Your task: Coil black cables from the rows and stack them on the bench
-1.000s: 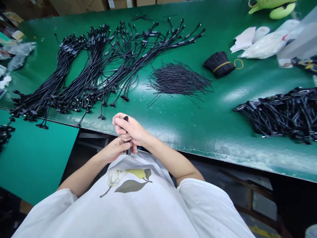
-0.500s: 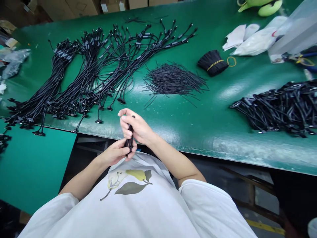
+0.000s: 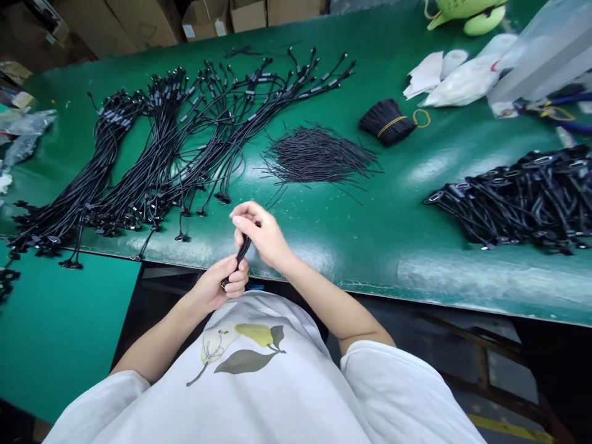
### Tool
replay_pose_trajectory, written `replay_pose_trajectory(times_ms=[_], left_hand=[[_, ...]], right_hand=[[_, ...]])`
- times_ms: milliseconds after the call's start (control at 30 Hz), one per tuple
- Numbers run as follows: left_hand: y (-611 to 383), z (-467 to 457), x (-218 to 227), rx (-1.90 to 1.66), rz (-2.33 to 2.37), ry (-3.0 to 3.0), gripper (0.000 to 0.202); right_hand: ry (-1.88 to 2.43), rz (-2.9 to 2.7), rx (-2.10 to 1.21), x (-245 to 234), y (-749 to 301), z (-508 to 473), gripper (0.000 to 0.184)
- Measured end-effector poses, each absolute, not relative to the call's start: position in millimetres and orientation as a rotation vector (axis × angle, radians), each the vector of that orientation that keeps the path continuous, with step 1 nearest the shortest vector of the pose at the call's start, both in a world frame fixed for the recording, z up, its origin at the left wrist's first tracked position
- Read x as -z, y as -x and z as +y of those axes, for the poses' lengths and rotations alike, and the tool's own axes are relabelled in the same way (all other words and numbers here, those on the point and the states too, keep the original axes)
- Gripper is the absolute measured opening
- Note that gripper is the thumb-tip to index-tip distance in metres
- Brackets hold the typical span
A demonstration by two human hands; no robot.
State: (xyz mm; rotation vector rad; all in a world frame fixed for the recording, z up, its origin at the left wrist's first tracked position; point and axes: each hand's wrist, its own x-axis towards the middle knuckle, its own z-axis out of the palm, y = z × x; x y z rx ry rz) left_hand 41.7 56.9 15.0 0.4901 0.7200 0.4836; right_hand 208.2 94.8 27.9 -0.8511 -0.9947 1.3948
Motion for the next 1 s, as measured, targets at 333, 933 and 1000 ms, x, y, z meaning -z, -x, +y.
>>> replay_pose_trajectory(times_ms=[333,933,1000], left_hand=[[-37,77,-19,-0.071,0.93,-1.451,0.032],[-38,86,4,-0.476,1.1,-1.123,0.036],[-43,83,4,-0.465,1.063,-1.077,0.038]], right_hand=[[0.907,-2.814,-0.279,1,-242,65,0.043],[2.059,-1.683,-0.083,33,-442,163,0.032],[2.129,-1.665,-0.03,48,-462,168,0.027]])
